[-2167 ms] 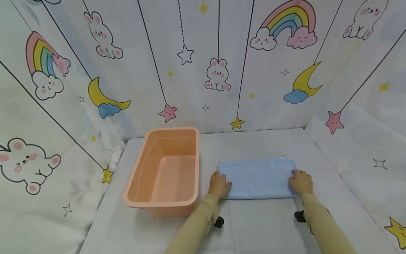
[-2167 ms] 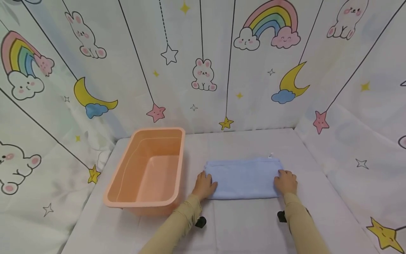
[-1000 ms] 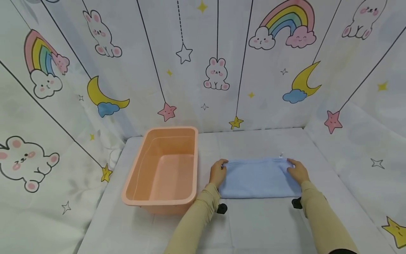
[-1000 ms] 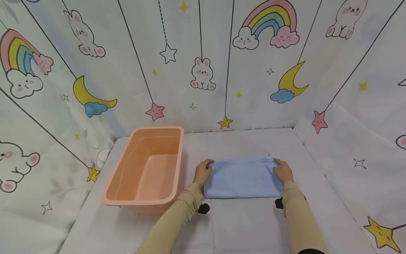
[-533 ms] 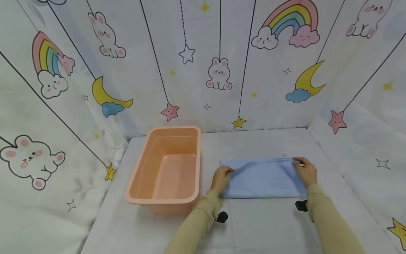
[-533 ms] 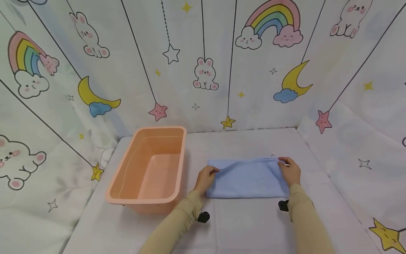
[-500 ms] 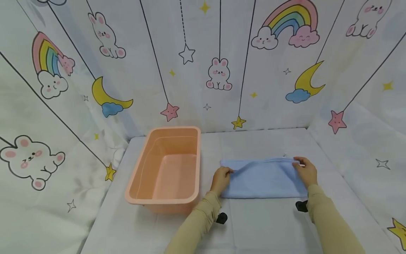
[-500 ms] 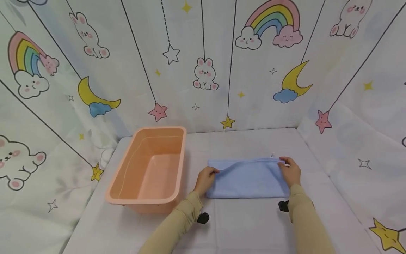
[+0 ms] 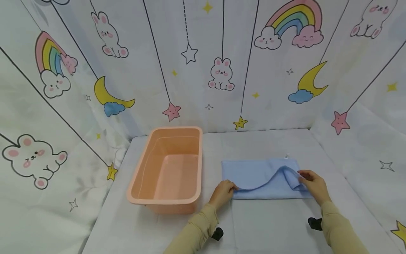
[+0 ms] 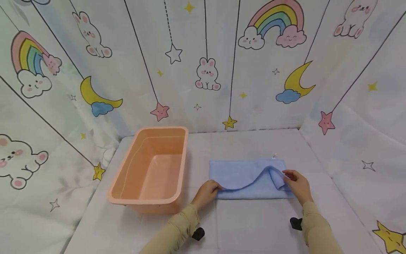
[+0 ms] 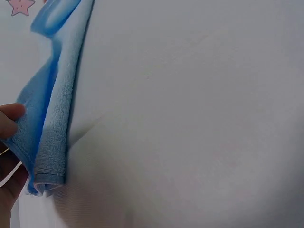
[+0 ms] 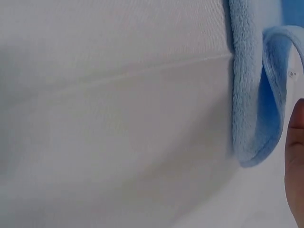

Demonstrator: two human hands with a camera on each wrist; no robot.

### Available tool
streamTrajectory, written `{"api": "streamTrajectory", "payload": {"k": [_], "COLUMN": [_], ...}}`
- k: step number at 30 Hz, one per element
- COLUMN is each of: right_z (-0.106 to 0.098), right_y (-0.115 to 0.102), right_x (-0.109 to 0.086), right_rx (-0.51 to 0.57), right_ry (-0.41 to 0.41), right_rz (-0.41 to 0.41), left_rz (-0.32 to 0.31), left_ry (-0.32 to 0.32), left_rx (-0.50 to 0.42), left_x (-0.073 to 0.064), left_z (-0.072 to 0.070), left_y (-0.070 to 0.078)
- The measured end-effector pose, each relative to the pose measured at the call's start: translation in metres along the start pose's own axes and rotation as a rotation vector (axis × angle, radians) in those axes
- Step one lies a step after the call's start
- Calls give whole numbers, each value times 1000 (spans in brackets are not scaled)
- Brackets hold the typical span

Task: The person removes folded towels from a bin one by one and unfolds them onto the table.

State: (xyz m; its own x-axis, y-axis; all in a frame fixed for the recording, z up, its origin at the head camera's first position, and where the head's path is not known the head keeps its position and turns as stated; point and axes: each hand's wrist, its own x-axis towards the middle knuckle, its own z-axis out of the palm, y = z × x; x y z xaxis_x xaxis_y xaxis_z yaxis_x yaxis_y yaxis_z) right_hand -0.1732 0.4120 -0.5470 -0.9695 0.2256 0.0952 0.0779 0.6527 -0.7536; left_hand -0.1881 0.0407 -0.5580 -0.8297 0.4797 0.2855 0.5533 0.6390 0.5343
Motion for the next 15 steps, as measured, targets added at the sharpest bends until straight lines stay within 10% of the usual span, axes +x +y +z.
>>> {"api": "streamTrajectory", "payload": {"k": [15], "right_z": [-30], "right_y": [4], "right_x": [-29], "right_rx": [-39], "right_ry": [-18], "right_rz": [-179], "left_rz": [110], "left_ry": [-136], "left_rx": [91], "left_x": [-30], "left_z": [-11], "left_y": [6]}}
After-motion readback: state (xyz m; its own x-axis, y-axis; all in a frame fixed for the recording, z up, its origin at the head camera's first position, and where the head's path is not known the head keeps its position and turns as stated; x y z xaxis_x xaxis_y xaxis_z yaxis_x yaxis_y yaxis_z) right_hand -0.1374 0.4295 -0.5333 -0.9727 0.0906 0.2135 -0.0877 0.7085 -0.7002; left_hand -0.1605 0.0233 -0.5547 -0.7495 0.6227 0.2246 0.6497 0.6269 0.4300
